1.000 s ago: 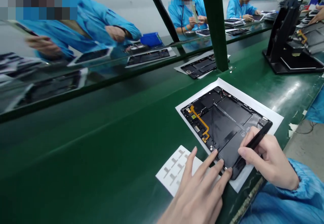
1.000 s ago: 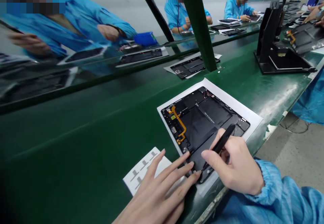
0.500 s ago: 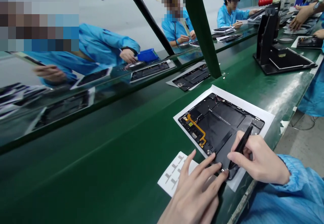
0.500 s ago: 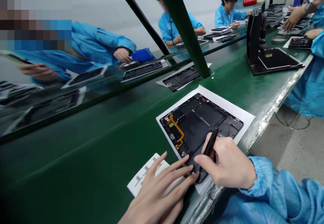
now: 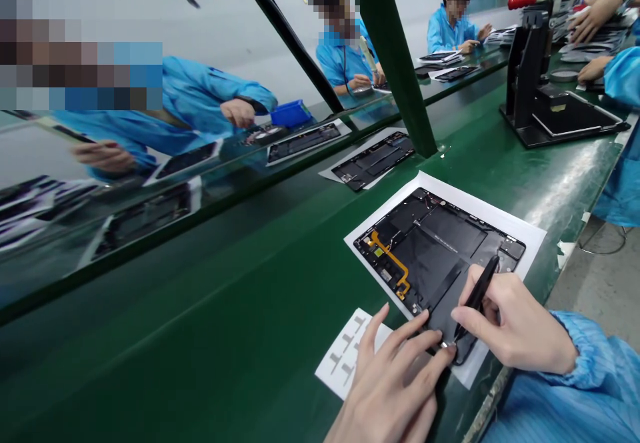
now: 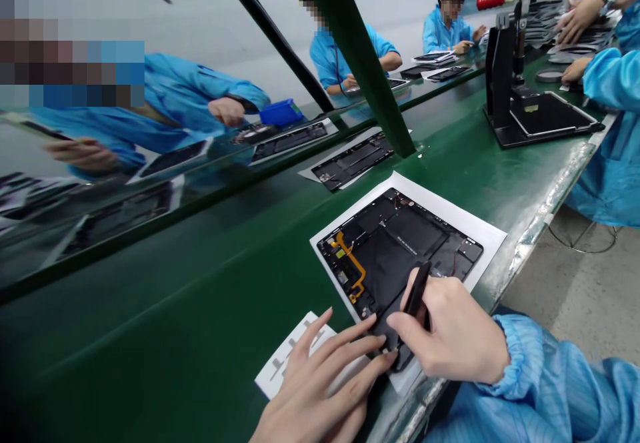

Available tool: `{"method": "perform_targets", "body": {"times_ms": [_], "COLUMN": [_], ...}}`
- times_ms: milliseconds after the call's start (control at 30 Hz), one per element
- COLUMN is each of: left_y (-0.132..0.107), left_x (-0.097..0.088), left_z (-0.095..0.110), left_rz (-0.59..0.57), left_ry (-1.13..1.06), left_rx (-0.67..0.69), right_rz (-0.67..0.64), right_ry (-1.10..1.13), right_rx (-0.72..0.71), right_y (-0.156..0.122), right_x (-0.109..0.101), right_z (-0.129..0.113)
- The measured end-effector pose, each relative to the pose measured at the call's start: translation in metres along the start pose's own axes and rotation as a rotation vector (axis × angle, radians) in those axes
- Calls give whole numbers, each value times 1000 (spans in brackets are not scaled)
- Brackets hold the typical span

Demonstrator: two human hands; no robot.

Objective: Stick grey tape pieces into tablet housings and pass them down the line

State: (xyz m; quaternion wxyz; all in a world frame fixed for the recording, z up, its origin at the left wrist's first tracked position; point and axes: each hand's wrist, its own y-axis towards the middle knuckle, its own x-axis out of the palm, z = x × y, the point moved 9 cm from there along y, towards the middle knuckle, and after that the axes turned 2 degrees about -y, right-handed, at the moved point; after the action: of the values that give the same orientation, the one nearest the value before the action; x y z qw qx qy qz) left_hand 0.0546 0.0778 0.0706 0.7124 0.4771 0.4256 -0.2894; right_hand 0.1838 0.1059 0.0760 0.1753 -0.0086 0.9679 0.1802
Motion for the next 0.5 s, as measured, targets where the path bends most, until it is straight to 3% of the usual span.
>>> {"method": "perform_targets", "body": {"times_ms": [500], "left_y": [0], "left_x": [0], "left_z": [-3], "left_rz": [42], "left_ry": [-28], "left_rx": [-13], "right_rz": [-8], "right_ry": [4], "right_rx": [71], "right_y": [1], "right_x": [1], "right_z": [6]}}
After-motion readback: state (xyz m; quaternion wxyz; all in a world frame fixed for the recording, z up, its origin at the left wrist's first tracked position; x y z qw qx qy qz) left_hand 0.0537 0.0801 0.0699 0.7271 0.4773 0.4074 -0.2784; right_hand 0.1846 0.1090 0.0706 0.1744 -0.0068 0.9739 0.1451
